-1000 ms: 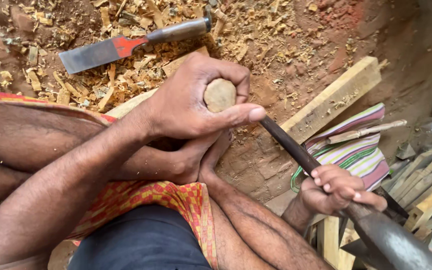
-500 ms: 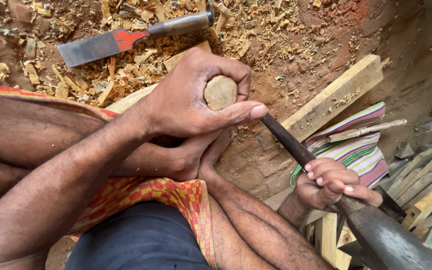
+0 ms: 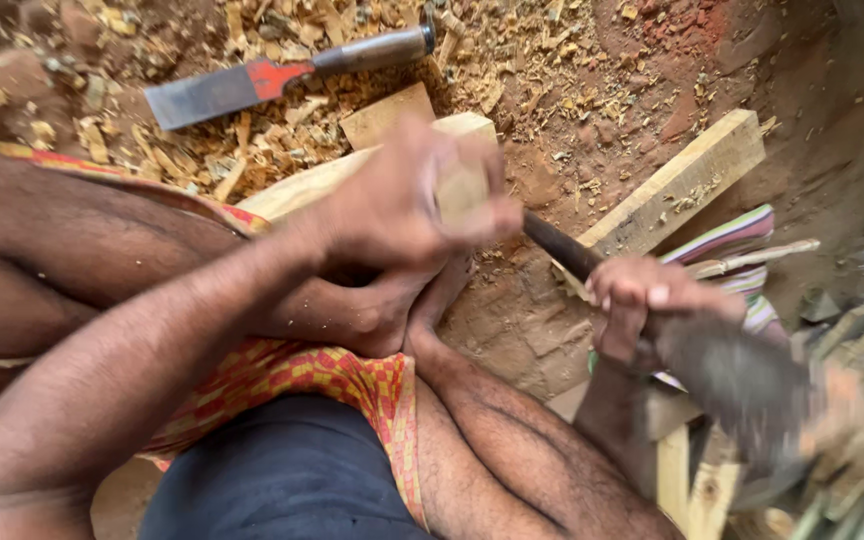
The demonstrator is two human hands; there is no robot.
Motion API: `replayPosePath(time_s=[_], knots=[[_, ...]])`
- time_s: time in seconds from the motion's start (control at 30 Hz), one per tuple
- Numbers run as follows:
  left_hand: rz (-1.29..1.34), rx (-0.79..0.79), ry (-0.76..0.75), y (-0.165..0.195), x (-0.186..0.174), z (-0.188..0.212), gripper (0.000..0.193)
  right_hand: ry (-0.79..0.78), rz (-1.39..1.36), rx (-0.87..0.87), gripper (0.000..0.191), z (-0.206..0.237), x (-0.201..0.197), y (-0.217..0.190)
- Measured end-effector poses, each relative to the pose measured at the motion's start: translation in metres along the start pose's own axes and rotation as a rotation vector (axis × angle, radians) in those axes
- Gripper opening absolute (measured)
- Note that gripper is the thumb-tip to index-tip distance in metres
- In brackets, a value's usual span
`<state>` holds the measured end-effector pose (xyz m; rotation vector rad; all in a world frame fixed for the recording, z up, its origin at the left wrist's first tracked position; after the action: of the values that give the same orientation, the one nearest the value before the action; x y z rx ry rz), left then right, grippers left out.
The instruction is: The person sits on the floor and uses a chisel and hammer to carve a rectangular slot into a small wooden plank. They repeatedly position the chisel and strike it with the hammer to remove wood chips.
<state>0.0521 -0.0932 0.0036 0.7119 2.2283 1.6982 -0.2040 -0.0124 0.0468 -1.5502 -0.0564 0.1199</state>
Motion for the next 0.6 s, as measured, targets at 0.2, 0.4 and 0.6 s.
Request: replayPosePath(time_s=[0.2,0.4,0.6], knots=[[-0.056,0.142,0.038,0.006,0.000,0.016,0.023,-0.345,0.508,0.356,0.021,-0.011,0.040,-0.007],[0.027,0.020,-0.081,0.000,0.015,0.036,0.038,-0.288,0.294,0.225,0.022,-0.001,0.063,-0.003],[-0.023,-0.134,-0.186,-0.009,0.021,0.018,0.021,-0.191,0.177,0.091,0.023,0.012,0.064,0.007]])
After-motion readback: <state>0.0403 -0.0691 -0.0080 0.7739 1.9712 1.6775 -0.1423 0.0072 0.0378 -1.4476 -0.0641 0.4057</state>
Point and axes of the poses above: each hand's wrist, its own z-axis away from the middle knuckle, its own x-axis out of the palm, y = z × x, the point moved 8 cm from there along -z, towards the middle knuckle, and after that the axes turned 13 degrees about x, right-handed, at the moved point
